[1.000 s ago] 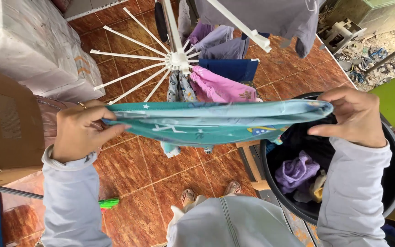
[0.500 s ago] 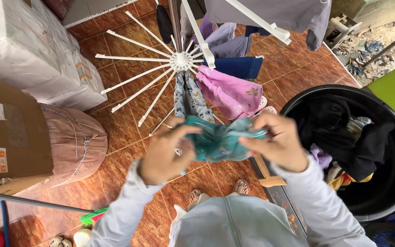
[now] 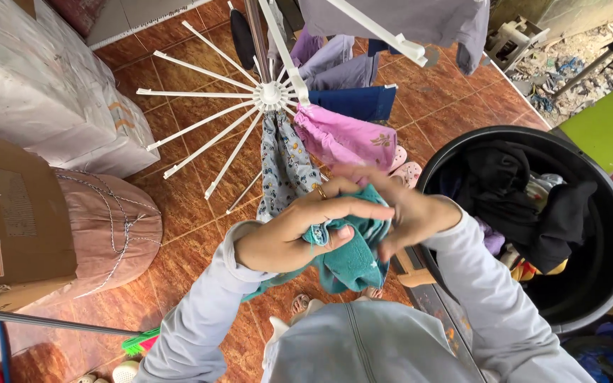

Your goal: The person takes clothes from a black bucket, unfolds each item, and hangs them on a white radial drying rack. The person handles pants, shirts, and a towel, placing each on the rack's arms.

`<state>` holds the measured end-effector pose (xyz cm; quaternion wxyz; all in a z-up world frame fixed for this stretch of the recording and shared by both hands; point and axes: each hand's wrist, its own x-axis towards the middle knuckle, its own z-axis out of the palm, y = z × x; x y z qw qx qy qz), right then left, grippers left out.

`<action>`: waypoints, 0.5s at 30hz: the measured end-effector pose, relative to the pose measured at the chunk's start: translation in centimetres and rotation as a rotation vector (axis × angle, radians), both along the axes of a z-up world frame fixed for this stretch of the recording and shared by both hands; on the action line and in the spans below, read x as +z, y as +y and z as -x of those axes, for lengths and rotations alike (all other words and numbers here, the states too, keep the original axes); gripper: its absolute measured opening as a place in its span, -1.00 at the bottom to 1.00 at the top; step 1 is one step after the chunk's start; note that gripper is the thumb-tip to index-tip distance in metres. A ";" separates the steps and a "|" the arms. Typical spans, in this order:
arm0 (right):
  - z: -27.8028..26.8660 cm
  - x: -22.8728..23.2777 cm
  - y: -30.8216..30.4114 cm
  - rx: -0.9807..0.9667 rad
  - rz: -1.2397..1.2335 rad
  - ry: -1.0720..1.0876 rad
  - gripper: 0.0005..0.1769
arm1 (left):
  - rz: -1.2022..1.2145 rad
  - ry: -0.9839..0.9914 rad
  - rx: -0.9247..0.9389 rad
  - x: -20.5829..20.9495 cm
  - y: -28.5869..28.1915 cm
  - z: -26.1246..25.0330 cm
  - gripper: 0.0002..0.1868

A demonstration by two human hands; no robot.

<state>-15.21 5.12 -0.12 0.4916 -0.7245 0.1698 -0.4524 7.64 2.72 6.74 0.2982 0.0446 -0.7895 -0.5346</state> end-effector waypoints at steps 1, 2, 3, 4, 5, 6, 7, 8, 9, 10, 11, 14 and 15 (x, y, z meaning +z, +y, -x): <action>0.4 -1.4 0.0 0.093 -0.072 -0.053 -0.12 | -0.042 -0.003 -0.084 -0.7 -0.5 0.1 -0.60; 0.8 -2.7 0.0 0.185 -0.145 -0.105 -0.56 | -0.084 -0.007 -0.167 -1.3 -1.1 0.3 -0.61; 1.3 -2.7 -0.1 0.184 -0.151 -0.106 -0.56 | -0.089 -0.007 -0.168 -0.1 -1.1 0.1 -0.61; 1.8 -2.7 -0.1 0.159 -0.199 -0.209 -0.63 | -0.043 -0.031 -0.182 1.0 -1.2 -0.1 -0.59; 2.4 -2.5 -0.4 0.135 -0.241 -0.310 -0.65 | 0.010 -0.055 -0.195 2.3 -1.4 -0.3 -0.56; 3.6 -2.5 -0.1 0.134 -0.241 -0.308 -0.65 | 0.011 -0.053 -0.196 1.9 -1.6 -1.2 -0.56; 4.8 -2.4 0.0 0.106 -0.418 -0.453 -0.62 | 0.200 -0.075 -0.119 1.6 -1.9 -2.0 -0.54; 6.0 -2.3 0.2 0.075 -0.595 -0.598 -0.55 | 0.388 -0.098 -0.041 1.2 -2.2 -2.9 -0.51; 7.3 -1.5 0.1 0.074 -0.595 -0.595 -0.55 | 0.387 -0.096 -0.040 1.3 -2.2 -4.1 -0.51; 8.6 -0.6 0.0 -0.116 -0.456 -0.512 -0.49 | 0.418 -0.262 0.144 1.3 -2.2 -5.4 -0.51; 10.0 0.3 -0.3 -0.300 -0.309 -0.421 -0.42 | 0.446 -0.425 0.331 1.3 -2.4 -6.5 -0.51; 13.6 1.4 -0.2 -0.815 -0.044 0.112 -0.25 | 0.401 -0.589 0.459 2.9 -1.4 -6.3 -0.55; 15.3 0.8 -0.5 -0.810 -0.041 0.115 -0.25 | 0.400 -0.586 0.465 3.0 -1.2 -6.1 -0.55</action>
